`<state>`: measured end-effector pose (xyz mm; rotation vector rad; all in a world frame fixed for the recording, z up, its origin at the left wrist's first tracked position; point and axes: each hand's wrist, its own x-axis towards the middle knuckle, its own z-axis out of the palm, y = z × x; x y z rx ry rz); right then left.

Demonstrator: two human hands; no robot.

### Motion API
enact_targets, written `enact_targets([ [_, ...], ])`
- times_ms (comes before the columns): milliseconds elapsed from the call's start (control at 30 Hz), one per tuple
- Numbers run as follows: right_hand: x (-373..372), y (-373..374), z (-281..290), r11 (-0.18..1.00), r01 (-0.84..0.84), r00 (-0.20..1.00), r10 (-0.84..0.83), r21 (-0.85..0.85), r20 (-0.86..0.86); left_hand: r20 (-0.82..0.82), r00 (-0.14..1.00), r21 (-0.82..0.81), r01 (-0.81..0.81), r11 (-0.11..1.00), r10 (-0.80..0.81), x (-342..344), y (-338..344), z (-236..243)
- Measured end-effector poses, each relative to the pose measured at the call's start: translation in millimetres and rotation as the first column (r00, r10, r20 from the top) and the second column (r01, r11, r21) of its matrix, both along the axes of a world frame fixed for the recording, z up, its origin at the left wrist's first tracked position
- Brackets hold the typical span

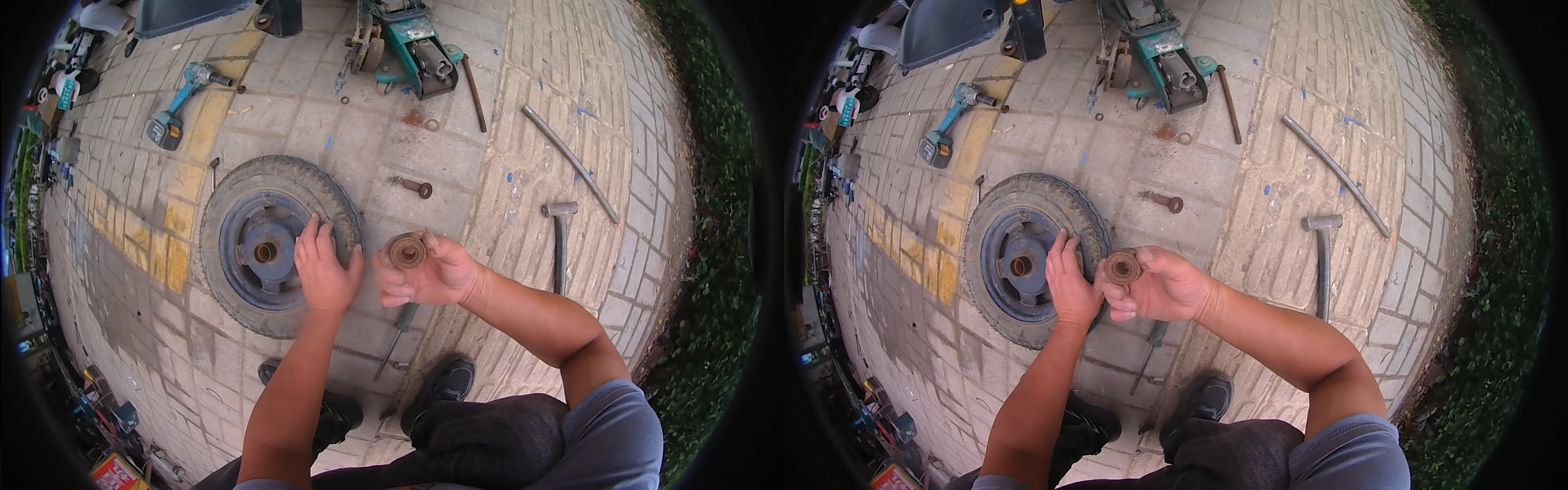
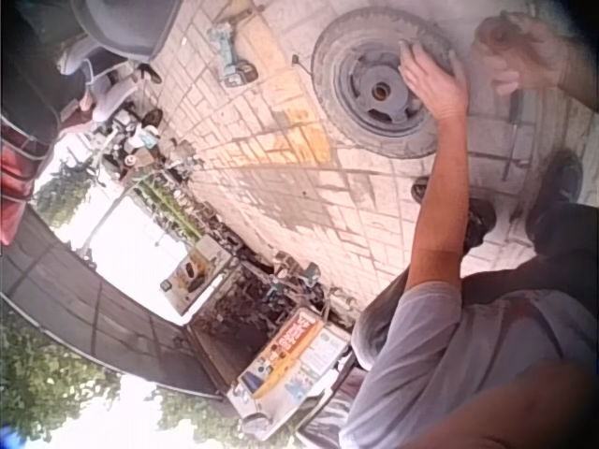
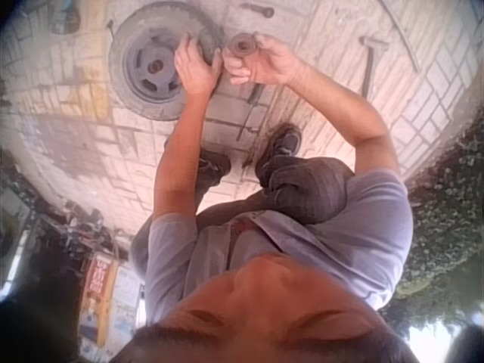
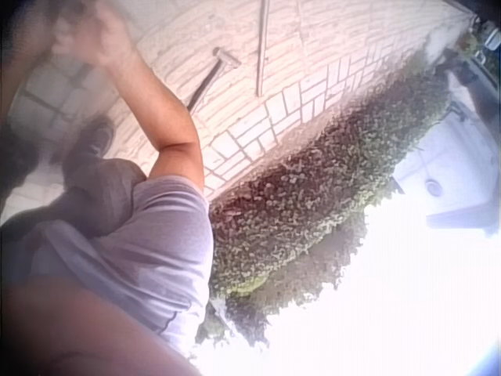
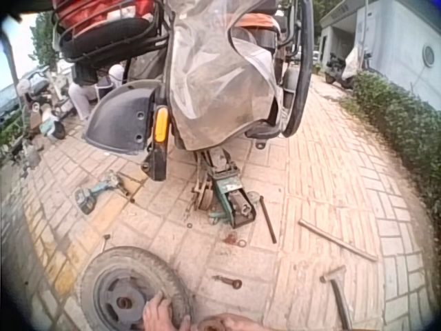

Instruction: The person removes the front wheel of a three-wheeled electric vehicle using a cordless impact wrench and a hammer. They loosen bolts, detach the wheel, and then use a hammer and chisel to remove the hub bearing from the wheel.

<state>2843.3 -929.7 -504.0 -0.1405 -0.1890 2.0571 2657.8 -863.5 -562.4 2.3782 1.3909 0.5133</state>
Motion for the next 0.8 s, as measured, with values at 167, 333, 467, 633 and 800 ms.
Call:
enact_targets([
  [167, -0.4, -0.7, -0.5, 1.000, 0.000, 1.000, 0.000, -0.003, -0.008, -0.001, 1.000, -0.002, -0.006, 1.000, 0.006, 0.1, -0.4, 0.8],
  [333, 0.0, -0.1, 2.0, 1.000, -0.008, 1.000, 0.008, -0.004, 0.009, -0.005, 1.000, -0.002, -0.009, 1.000, 0.009, -0.2, 0.2, -0.5],
  [467, -1.2, -0.5, 1.5, 1.000, -0.017, 1.000, 0.018, -0.017, 0.011, 0.000, 1.000, -0.003, -0.007, 1.000, 0.007, -0.6, 0.3, 0.7],
  [633, 0.3, -1.1, 2.5, 1.000, -0.020, 1.000, 0.020, -0.012, 0.021, -0.002, 1.000, 0.000, -0.006, 1.000, 0.006, 0.9, -0.2, 0.7],
  [800, -0.1, -1.3, 2.0, 1.000, -0.026, 0.999, 0.026, -0.011, 0.025, 0.009, 1.000, 0.006, -0.005, 1.000, 0.005, 0.8, -0.8, 0.4],
])
